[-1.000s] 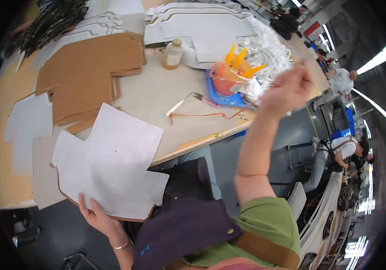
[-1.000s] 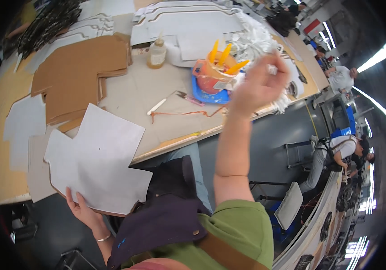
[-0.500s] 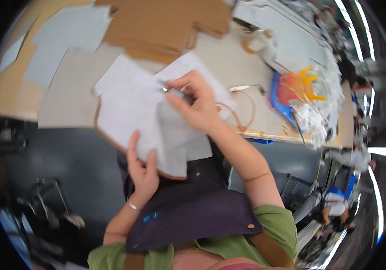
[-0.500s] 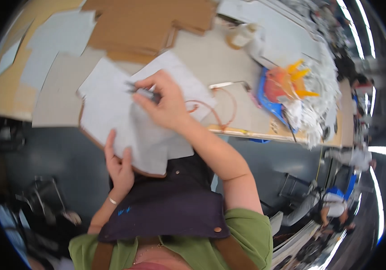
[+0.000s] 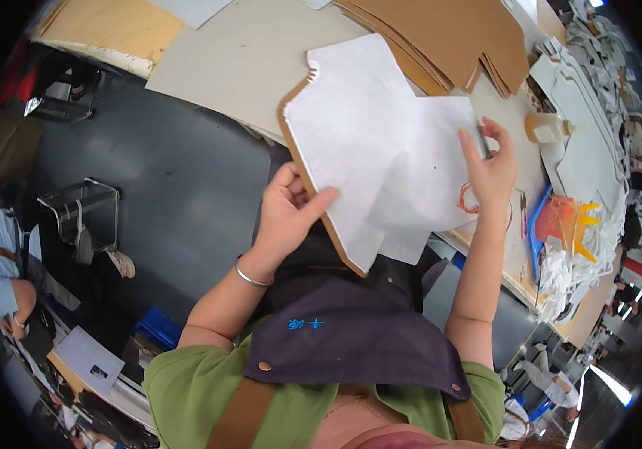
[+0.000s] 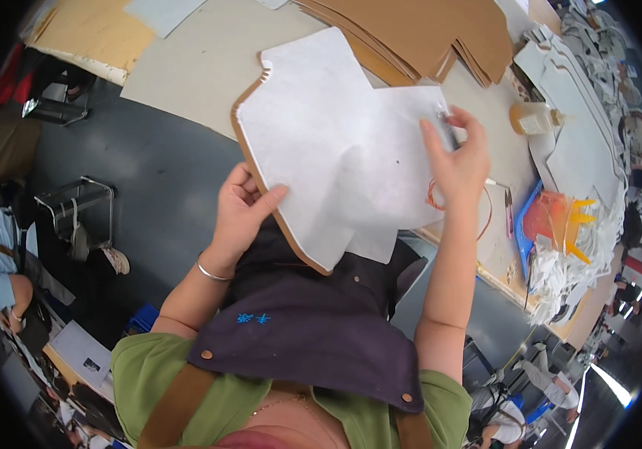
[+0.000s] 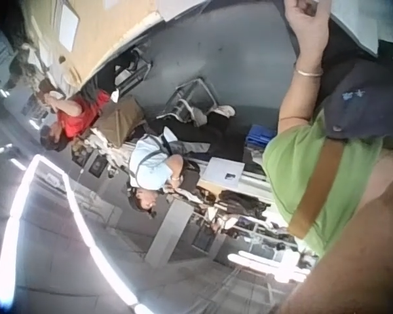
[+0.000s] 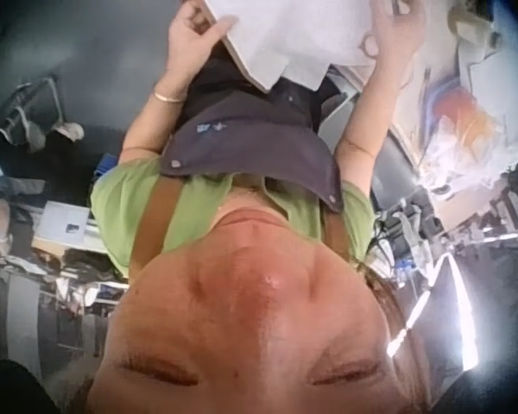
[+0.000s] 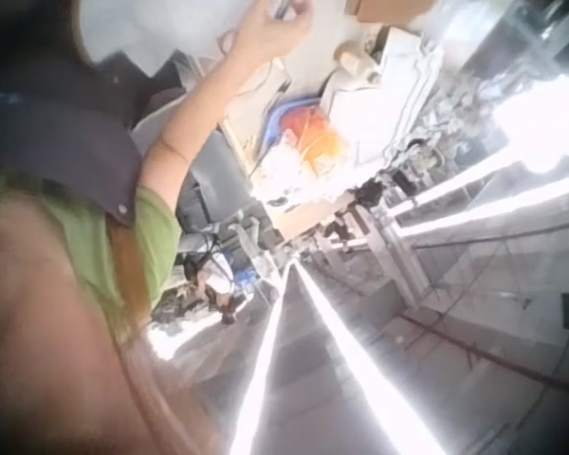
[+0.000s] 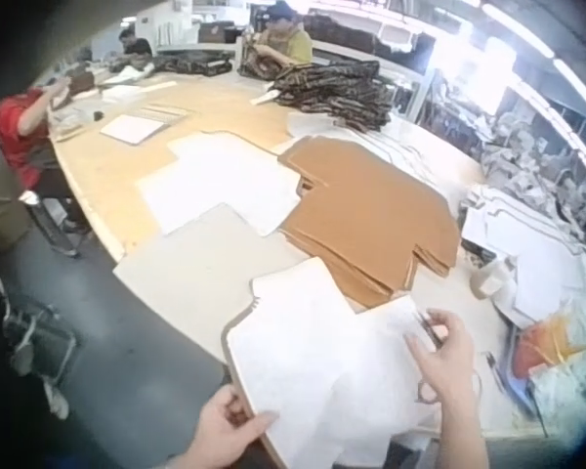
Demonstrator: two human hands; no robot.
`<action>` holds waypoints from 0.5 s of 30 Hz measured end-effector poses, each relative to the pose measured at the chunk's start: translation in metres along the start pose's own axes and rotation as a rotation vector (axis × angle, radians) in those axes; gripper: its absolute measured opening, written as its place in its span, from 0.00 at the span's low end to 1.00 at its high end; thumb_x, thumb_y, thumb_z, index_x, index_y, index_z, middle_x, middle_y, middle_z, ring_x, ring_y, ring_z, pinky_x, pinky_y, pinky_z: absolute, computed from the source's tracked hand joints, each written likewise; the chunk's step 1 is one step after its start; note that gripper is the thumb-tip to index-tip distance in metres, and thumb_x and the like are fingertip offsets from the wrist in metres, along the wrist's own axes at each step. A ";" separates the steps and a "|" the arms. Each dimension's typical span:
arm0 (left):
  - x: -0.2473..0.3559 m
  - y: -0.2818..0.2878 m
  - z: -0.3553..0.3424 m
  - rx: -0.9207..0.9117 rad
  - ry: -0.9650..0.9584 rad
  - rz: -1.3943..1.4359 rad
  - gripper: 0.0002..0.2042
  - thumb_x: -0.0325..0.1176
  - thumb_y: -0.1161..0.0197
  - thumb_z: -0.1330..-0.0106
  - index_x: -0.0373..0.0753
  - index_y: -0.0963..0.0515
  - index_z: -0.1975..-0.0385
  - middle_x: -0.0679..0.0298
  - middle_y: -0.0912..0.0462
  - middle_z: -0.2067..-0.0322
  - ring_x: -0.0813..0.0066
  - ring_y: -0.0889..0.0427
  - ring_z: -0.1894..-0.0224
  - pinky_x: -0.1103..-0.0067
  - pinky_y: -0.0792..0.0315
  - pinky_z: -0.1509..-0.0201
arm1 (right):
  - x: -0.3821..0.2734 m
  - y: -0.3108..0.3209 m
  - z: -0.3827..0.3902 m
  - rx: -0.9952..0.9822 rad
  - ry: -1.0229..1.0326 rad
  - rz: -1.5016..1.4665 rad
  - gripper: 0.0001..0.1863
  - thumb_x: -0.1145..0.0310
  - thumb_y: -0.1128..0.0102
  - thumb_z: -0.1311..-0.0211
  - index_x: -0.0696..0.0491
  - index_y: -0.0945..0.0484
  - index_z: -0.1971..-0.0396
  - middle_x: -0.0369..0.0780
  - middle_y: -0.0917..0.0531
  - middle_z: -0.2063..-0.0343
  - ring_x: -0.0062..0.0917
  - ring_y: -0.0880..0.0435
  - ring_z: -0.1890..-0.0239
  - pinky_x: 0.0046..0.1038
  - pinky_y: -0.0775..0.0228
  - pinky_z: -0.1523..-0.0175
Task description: Preparing and trimming leather or cardboard patterns for goods assembly.
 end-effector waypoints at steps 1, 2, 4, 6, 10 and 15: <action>0.003 0.002 -0.005 -0.013 -0.061 0.012 0.15 0.22 0.35 0.36 0.31 0.30 0.51 0.58 0.17 0.55 0.77 0.17 0.54 0.79 0.23 0.48 | 0.015 0.008 -0.010 -0.063 -0.097 0.201 0.16 0.65 0.27 0.49 0.55 0.19 0.63 0.44 0.15 0.63 0.29 0.17 0.63 0.30 0.27 0.62; 0.005 0.005 -0.007 -0.011 -0.064 0.021 0.15 0.22 0.36 0.35 0.31 0.29 0.50 0.58 0.17 0.55 0.77 0.18 0.54 0.79 0.24 0.47 | 0.028 0.015 -0.013 -0.127 -0.198 0.400 0.17 0.64 0.26 0.51 0.56 0.18 0.63 0.45 0.15 0.61 0.31 0.16 0.62 0.31 0.27 0.61; 0.008 0.007 -0.011 -0.020 -0.065 0.030 0.15 0.22 0.37 0.35 0.32 0.29 0.49 0.58 0.17 0.55 0.77 0.18 0.53 0.79 0.24 0.46 | 0.026 0.020 -0.002 -0.226 -0.239 0.407 0.18 0.63 0.25 0.52 0.57 0.19 0.64 0.44 0.15 0.62 0.29 0.16 0.64 0.30 0.27 0.61; 0.013 0.006 -0.013 -0.022 -0.085 -0.106 0.16 0.22 0.37 0.35 0.32 0.29 0.48 0.58 0.17 0.54 0.76 0.18 0.53 0.79 0.24 0.46 | 0.026 0.021 0.003 -0.330 -0.276 0.402 0.19 0.63 0.24 0.54 0.58 0.19 0.65 0.43 0.15 0.63 0.27 0.17 0.67 0.28 0.27 0.62; 0.023 -0.004 -0.003 0.036 -0.096 -0.074 0.18 0.21 0.36 0.35 0.32 0.30 0.47 0.58 0.18 0.54 0.76 0.18 0.53 0.78 0.23 0.48 | 0.024 0.042 0.000 -0.425 -0.405 0.077 0.19 0.64 0.24 0.53 0.59 0.20 0.66 0.36 0.19 0.71 0.18 0.24 0.70 0.22 0.30 0.64; -0.003 -0.048 0.030 -0.198 0.021 0.077 0.19 0.20 0.37 0.35 0.32 0.32 0.45 0.60 0.19 0.51 0.77 0.19 0.50 0.77 0.24 0.46 | 0.015 0.116 -0.041 -0.224 -0.225 0.110 0.17 0.64 0.25 0.51 0.58 0.20 0.65 0.33 0.21 0.73 0.15 0.26 0.71 0.19 0.32 0.63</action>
Point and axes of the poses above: each hand's wrist, its own z-axis away from the middle knuckle, its own y-axis out of the back of the hand, x = y × z, the point moved 4 cm from there along -z, towards the middle knuckle
